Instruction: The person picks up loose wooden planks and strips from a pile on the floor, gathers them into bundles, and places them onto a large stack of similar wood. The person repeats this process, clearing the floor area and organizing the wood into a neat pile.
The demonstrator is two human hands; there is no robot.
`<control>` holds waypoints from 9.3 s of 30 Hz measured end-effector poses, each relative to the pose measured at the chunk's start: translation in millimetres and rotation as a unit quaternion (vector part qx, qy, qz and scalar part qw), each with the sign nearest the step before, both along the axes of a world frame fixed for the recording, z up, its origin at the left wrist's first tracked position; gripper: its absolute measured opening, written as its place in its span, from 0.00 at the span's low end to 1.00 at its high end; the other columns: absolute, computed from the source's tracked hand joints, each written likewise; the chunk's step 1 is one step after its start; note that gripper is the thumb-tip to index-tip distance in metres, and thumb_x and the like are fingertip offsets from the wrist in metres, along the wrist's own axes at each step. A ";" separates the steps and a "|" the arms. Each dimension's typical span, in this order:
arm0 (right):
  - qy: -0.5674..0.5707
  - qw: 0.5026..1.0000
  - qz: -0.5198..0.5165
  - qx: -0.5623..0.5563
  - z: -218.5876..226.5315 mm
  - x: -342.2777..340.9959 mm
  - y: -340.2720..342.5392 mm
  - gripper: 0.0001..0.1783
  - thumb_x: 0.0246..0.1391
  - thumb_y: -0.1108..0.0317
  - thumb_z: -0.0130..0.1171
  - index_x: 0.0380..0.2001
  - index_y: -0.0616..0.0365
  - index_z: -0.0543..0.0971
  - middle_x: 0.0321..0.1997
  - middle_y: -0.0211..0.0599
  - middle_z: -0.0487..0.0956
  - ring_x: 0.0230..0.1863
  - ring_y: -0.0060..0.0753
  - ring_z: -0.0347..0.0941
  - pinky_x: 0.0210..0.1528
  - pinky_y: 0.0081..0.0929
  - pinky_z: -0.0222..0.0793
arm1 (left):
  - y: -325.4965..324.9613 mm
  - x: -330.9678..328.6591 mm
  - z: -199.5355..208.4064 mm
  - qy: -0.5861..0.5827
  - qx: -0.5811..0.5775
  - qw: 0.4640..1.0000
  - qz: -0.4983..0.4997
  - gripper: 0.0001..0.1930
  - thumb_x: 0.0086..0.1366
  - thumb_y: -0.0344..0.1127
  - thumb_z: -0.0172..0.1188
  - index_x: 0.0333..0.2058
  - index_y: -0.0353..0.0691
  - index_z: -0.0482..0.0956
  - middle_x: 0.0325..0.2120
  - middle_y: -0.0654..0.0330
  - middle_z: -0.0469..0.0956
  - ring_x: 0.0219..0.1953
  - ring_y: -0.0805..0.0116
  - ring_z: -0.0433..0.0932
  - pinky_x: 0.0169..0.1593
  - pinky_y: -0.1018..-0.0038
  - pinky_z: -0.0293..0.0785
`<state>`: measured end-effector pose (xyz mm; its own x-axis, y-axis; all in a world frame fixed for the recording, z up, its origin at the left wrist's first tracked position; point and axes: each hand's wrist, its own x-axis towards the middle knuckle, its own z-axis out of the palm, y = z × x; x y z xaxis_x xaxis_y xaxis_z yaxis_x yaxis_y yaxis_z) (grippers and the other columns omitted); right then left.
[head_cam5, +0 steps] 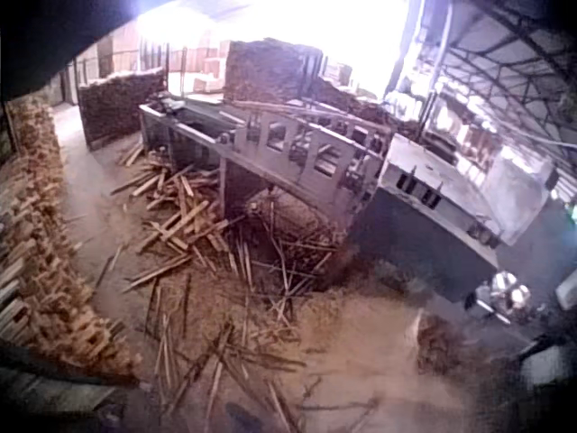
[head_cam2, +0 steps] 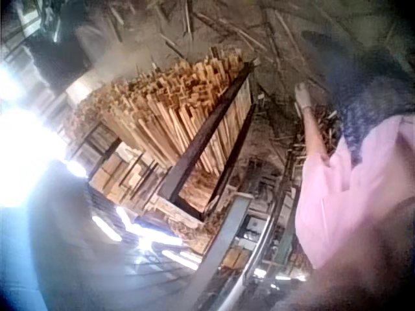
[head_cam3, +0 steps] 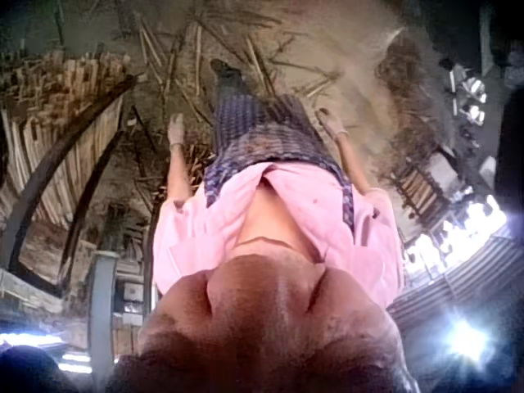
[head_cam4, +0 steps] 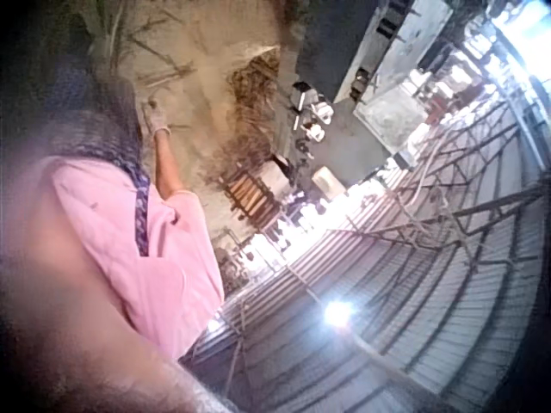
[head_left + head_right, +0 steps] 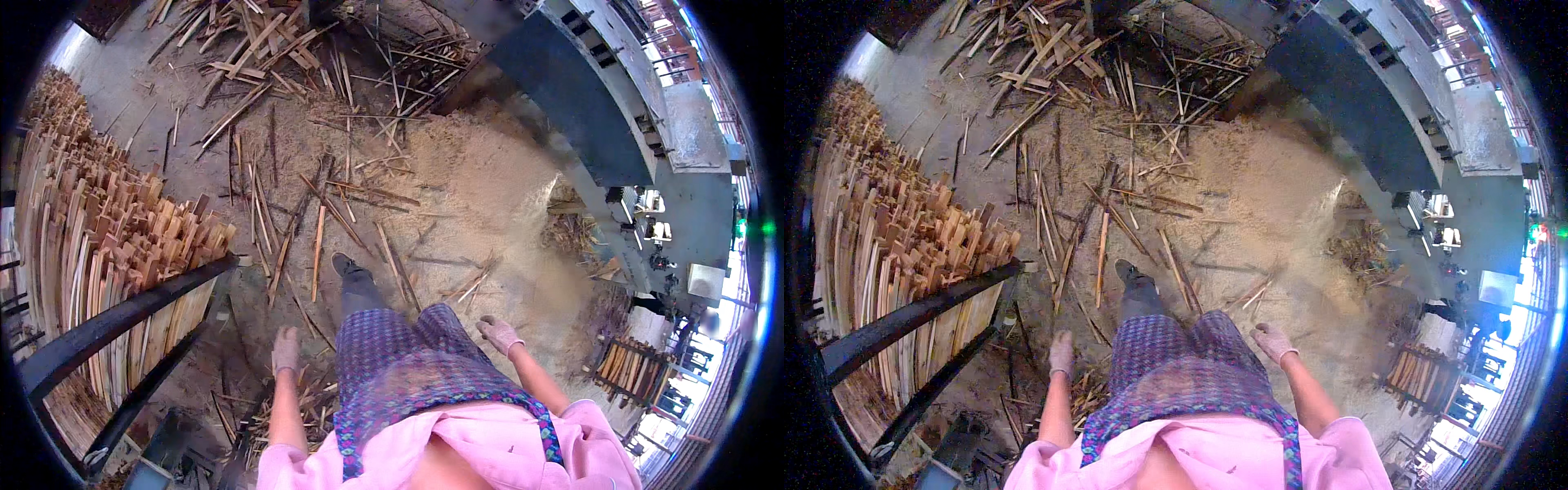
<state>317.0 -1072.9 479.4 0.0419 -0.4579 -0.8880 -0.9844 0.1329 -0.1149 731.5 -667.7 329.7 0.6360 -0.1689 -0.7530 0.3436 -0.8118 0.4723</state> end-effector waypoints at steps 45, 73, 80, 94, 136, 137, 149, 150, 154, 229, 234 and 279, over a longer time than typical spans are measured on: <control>-0.040 0.926 0.375 -0.032 -118.6 454.4 -409.3 0.34 0.60 0.42 0.57 0.54 0.62 0.83 0.53 0.60 0.84 0.54 0.57 0.82 0.57 0.45 0.74 | -166.2 131.3 -86.1 0.036 0.041 0.990 0.133 0.26 0.77 0.52 0.44 0.64 0.44 0.75 0.53 0.40 0.81 0.55 0.42 0.79 0.58 0.58 0.72; -0.183 0.960 0.210 -0.039 -99.6 1180.9 -521.0 0.34 0.62 0.44 0.59 0.59 0.62 0.78 0.58 0.57 0.82 0.61 0.54 0.78 0.63 0.40 0.71 | -289.7 759.6 -3.4 -0.013 -0.036 0.985 0.168 0.29 0.76 0.48 0.55 0.69 0.41 0.67 0.55 0.56 0.80 0.52 0.62 0.79 0.53 0.65 0.75; -0.144 0.928 0.337 -0.058 -218.5 1386.1 -590.2 0.38 0.60 0.42 0.58 0.61 0.65 0.76 0.60 0.61 0.80 0.62 0.58 0.76 0.65 0.43 0.70 | -418.0 802.1 68.4 0.056 0.146 0.965 0.211 0.29 0.74 0.46 0.57 0.63 0.29 0.74 0.63 0.46 0.75 0.66 0.52 0.73 0.69 0.64 0.65; -0.089 0.980 0.158 -0.079 -493.2 1567.1 -673.4 0.48 0.48 0.32 0.67 0.54 0.69 0.81 0.48 0.56 0.85 0.49 0.49 0.83 0.53 0.40 0.75 | -428.0 941.0 -25.3 0.121 0.157 0.964 0.175 0.29 0.74 0.36 0.53 0.70 0.32 0.66 0.65 0.45 0.73 0.65 0.55 0.73 0.69 0.66 0.66; -0.003 0.917 0.339 -0.211 -298.6 1543.5 -665.1 0.35 0.60 0.45 0.62 0.63 0.56 0.74 0.55 0.57 0.82 0.58 0.60 0.78 0.61 0.46 0.72 | -883.6 1287.4 -336.1 0.055 -0.247 0.967 0.001 0.46 0.66 0.62 0.62 0.68 0.27 0.66 0.63 0.40 0.74 0.64 0.53 0.75 0.67 0.65 0.66; -0.013 0.916 0.353 -0.191 -293.1 1554.1 -672.0 0.35 0.59 0.45 0.63 0.62 0.55 0.76 0.54 0.57 0.82 0.57 0.59 0.78 0.62 0.46 0.72 | -903.6 1292.6 -345.9 0.054 -0.249 0.967 0.012 0.47 0.64 0.63 0.63 0.67 0.27 0.66 0.62 0.41 0.74 0.64 0.54 0.75 0.66 0.65 0.66; 0.019 0.815 0.414 -0.405 -432.0 1586.4 -964.3 0.39 0.66 0.33 0.42 0.64 0.52 0.76 0.59 0.58 0.80 0.64 0.59 0.75 0.67 0.51 0.67 | -992.1 1279.0 -380.6 -0.065 -0.139 0.987 -0.044 0.46 0.56 0.71 0.66 0.60 0.35 0.78 0.51 0.41 0.83 0.56 0.44 0.81 0.61 0.57 0.73; 0.064 0.841 0.419 -0.336 -430.8 1596.4 -967.1 0.33 0.69 0.40 0.40 0.68 0.45 0.71 0.58 0.57 0.81 0.63 0.59 0.76 0.67 0.49 0.67 | -982.9 1283.6 -391.4 -0.103 -0.129 0.985 -0.051 0.46 0.56 0.71 0.67 0.59 0.35 0.78 0.50 0.41 0.84 0.55 0.44 0.82 0.61 0.57 0.74; 0.098 0.867 0.450 -0.189 -436.3 1595.6 -988.9 0.42 0.66 0.28 0.36 0.62 0.47 0.80 0.62 0.50 0.81 0.64 0.51 0.76 0.68 0.46 0.65 | -981.4 1277.6 -383.3 -0.046 -0.246 0.968 -0.007 0.37 0.60 0.63 0.69 0.57 0.37 0.81 0.45 0.49 0.86 0.49 0.51 0.84 0.55 0.60 0.76; 0.049 0.956 0.138 0.255 -176.4 1556.3 -534.6 0.37 0.56 0.44 0.67 0.56 0.68 0.80 0.41 0.39 0.84 0.38 0.25 0.78 0.44 0.28 0.76 | -743.1 1051.4 -57.0 0.454 -0.283 0.611 0.584 0.18 0.72 0.36 0.57 0.57 0.38 0.78 0.53 0.54 0.81 0.57 0.57 0.80 0.62 0.61 0.76; -0.004 0.914 0.269 0.303 -231.4 1612.0 -466.8 0.39 0.57 0.39 0.63 0.52 0.69 0.82 0.40 0.46 0.86 0.38 0.30 0.81 0.45 0.30 0.77 | -679.3 1118.2 -78.4 0.420 -0.210 0.592 0.655 0.23 0.72 0.44 0.57 0.63 0.46 0.73 0.62 0.55 0.74 0.60 0.56 0.77 0.65 0.58 0.74; -0.037 0.802 0.566 0.187 -219.0 1652.8 -282.6 0.64 0.43 0.41 0.72 0.70 0.71 0.51 0.54 0.71 0.78 0.54 0.66 0.80 0.58 0.48 0.77 | -572.4 1059.4 -118.5 0.212 -0.512 0.415 0.722 0.40 0.65 0.57 0.56 0.66 0.31 0.65 0.55 0.43 0.78 0.57 0.47 0.81 0.61 0.54 0.80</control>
<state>1969.8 -1355.5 260.4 0.3013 0.2092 -0.9303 -0.4905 -0.8027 -0.3393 1791.0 -1240.2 211.2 0.4785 -0.2125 -0.8520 0.3509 0.9357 -0.0363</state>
